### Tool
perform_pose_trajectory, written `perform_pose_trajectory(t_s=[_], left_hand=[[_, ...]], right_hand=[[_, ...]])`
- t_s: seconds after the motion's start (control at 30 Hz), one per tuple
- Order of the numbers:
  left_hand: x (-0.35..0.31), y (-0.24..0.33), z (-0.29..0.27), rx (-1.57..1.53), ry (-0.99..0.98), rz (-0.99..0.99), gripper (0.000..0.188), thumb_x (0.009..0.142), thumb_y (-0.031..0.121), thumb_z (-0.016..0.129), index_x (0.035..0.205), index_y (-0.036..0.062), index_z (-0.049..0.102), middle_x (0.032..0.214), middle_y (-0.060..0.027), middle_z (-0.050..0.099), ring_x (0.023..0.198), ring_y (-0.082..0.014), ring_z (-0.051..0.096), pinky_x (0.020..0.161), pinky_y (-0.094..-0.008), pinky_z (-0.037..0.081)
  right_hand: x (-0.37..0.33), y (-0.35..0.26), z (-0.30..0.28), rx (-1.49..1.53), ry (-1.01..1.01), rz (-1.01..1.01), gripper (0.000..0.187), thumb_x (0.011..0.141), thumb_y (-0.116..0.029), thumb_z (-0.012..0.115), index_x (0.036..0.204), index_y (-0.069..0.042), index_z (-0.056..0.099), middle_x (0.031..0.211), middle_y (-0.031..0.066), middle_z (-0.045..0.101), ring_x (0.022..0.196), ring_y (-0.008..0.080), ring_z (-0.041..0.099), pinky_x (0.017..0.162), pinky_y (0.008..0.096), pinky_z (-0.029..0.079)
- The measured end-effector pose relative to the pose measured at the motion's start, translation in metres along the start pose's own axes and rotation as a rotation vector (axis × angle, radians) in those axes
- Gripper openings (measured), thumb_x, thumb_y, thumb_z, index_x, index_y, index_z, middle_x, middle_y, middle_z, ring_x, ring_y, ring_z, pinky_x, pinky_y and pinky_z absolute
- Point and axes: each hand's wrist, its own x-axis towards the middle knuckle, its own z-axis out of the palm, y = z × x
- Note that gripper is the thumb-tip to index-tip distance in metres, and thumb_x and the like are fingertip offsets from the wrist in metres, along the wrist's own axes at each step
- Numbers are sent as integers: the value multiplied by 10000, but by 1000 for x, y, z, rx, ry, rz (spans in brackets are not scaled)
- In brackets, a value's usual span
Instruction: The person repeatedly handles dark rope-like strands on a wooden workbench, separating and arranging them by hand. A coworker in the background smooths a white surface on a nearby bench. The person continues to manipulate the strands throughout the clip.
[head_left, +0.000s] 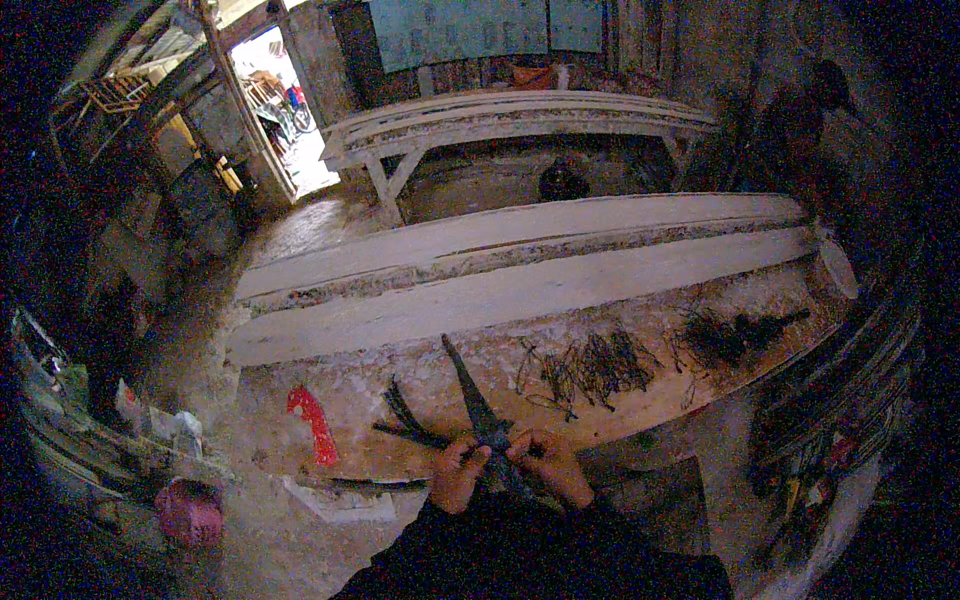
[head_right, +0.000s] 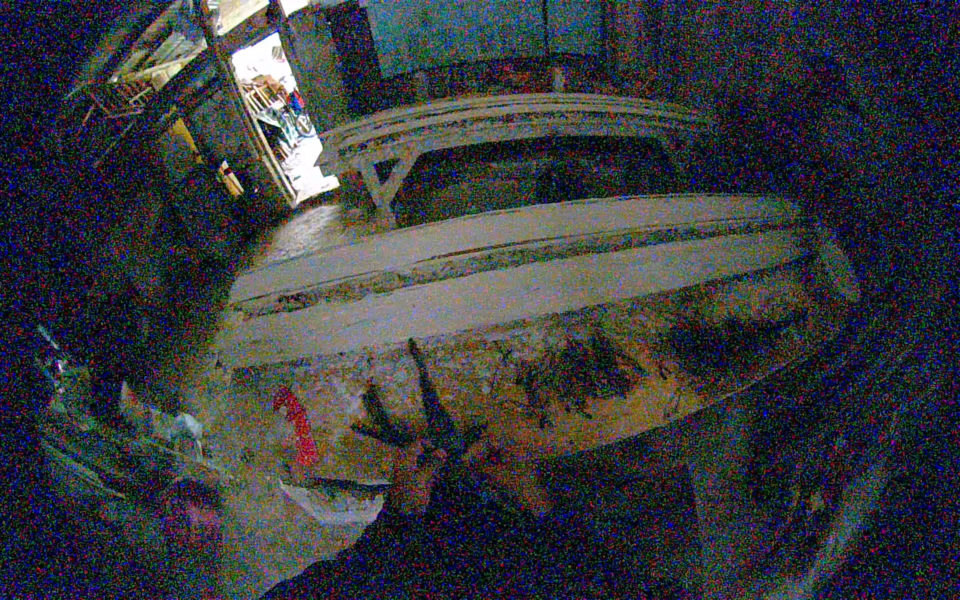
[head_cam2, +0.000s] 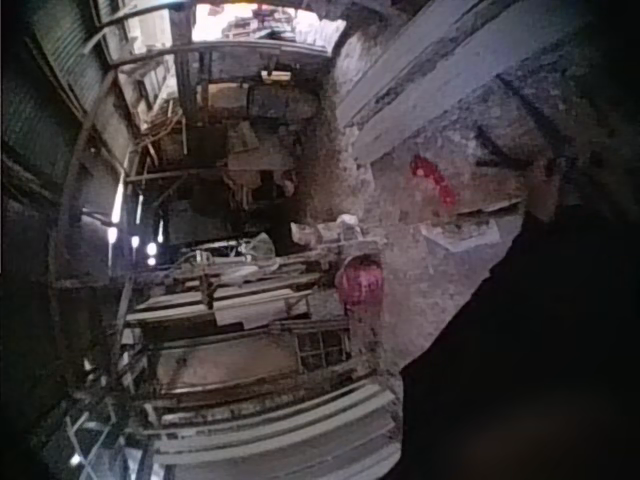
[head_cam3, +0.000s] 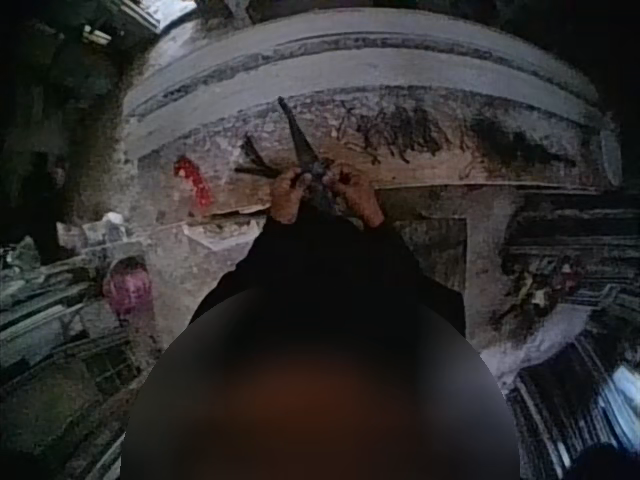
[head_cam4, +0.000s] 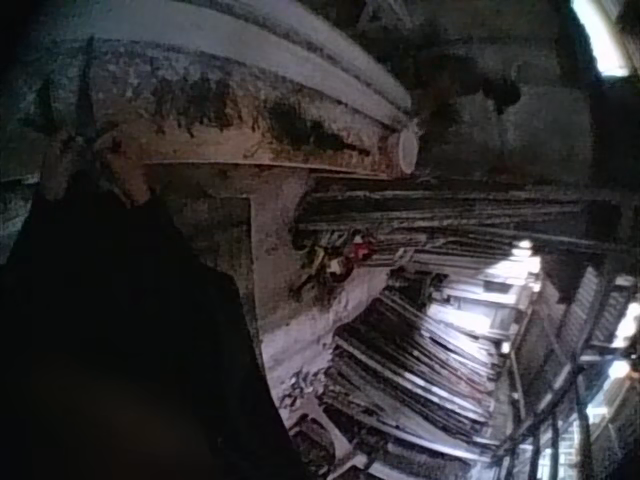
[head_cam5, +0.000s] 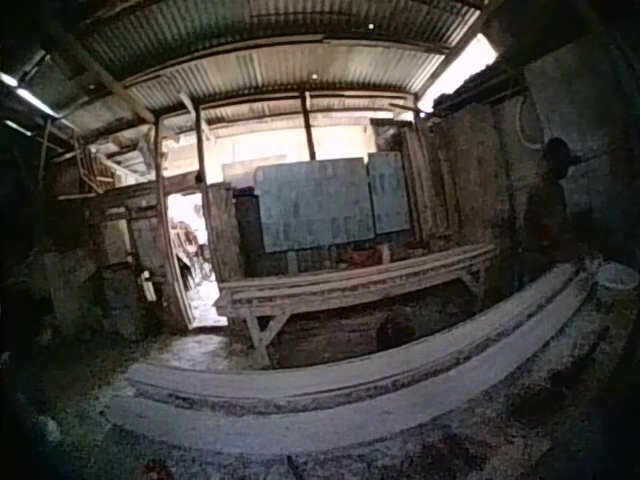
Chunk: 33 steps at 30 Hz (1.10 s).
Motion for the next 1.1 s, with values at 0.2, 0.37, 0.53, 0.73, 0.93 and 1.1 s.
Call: perform_pose_trajectory(t_s=[0.2, 0.37, 0.53, 0.73, 0.93, 1.1], left_hand=[[-4, 8, -3, -145, -202, 102, 253, 760, 226, 641, 914, 33, 585, 857, -45, 608, 805, -139, 553, 759, -268, 426], [-5, 4, -10, -140, -180, 101, 228, 763, 202, 637, 914, 37, 592, 842, -42, 613, 794, -138, 561, 747, -272, 435], [-5, -8, -9, -145, -116, 101, 203, 763, 198, 637, 881, 36, 605, 813, -55, 616, 760, -143, 568, 711, -276, 445], [1, -20, -13, 130, 17, 189, 233, 795, 253, 597, 843, 25, 604, 751, -80, 604, 713, -141, 555, 666, -261, 431], [2, -31, -12, -333, 14, 58, 247, 837, 270, 532, 795, 33, 588, 704, -20, 569, 657, -114, 489, 619, -252, 392], [-1, -26, -17, -206, 8, 42, 238, 826, 270, 551, 806, 38, 595, 728, -7, 580, 683, -97, 502, 643, -239, 402]], right_hand=[[-1, -1, 7, -19, 36, -128, 185, 802, -244, 600, 783, -60, 605, 734, -9, 575, 652, 82, 511, 596, 233, 426], [-6, 2, 15, -48, 51, -4, 162, 813, -219, 587, 808, -58, 605, 748, -16, 574, 666, 76, 505, 600, 227, 418], [-7, 3, 18, 3, 33, -56, 103, 799, -153, 599, 835, -57, 593, 801, -11, 568, 666, 76, 498, 601, 222, 411], [-8, 9, 15, 56, -96, -20, 100, 760, -105, 624, 830, -47, 583, 872, 8, 568, 743, 109, 514, 698, 251, 412], [0, 19, 12, -222, -118, -147, 119, 745, -125, 628, 822, -36, 610, 797, 30, 600, 779, 136, 547, 731, 279, 432], [-1, 18, 15, -241, -68, -145, 120, 759, -146, 614, 821, -44, 624, 771, 22, 608, 748, 125, 546, 703, 280, 432]])
